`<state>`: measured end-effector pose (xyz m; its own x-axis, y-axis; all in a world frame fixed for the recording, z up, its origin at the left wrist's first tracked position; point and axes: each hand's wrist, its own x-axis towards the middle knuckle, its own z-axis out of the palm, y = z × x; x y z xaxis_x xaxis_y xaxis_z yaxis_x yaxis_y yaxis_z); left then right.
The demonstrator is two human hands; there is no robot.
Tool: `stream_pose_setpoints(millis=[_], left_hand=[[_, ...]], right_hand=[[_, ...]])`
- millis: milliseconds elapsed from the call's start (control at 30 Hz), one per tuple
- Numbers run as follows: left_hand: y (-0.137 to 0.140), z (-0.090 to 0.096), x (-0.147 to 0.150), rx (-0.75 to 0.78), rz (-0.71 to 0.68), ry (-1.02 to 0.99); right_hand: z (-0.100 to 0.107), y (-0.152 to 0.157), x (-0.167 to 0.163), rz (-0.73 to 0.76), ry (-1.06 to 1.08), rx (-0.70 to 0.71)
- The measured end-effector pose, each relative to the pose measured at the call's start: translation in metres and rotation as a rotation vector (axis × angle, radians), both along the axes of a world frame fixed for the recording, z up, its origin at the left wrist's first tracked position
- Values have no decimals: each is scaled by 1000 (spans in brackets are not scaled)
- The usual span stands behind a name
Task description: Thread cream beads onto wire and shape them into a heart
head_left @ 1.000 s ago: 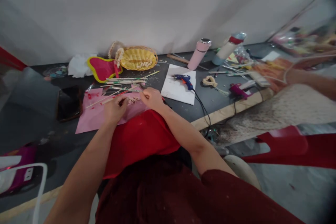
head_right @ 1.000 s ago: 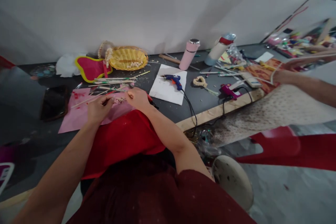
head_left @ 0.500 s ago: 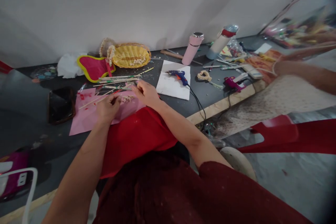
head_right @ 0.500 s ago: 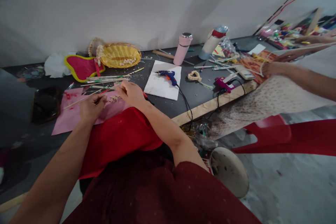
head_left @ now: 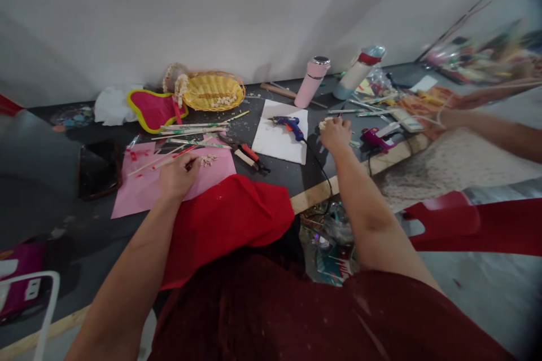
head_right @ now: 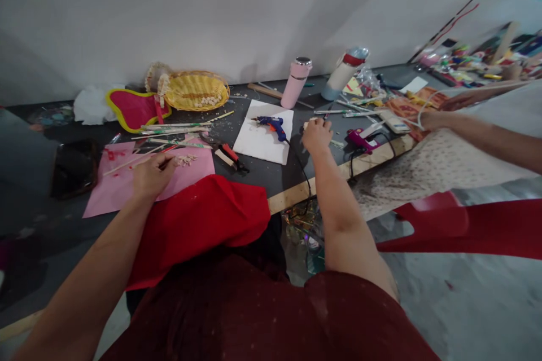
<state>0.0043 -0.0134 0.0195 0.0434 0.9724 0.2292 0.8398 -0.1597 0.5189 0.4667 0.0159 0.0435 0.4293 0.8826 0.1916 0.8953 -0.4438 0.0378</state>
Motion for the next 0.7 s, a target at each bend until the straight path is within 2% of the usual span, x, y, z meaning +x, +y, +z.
stream_pose_setpoints(millis=[300, 467, 567, 633, 700], left_hand=[[-1, -2, -1, 10, 21, -40], [-2, 3, -2, 46, 26, -114], [-4, 8, -3, 76, 61, -194], [-5, 12, -3, 109, 57, -268], [-6, 18, -4, 154, 48, -337]], right_hand=[[-16, 4, 17, 39, -16, 20], [-6, 4, 21, 54, 47, 173], [13, 6, 2, 184, 262, 381], [29, 4, -26, 326, 555, 511], [44, -3, -67, 495, 914, 529]])
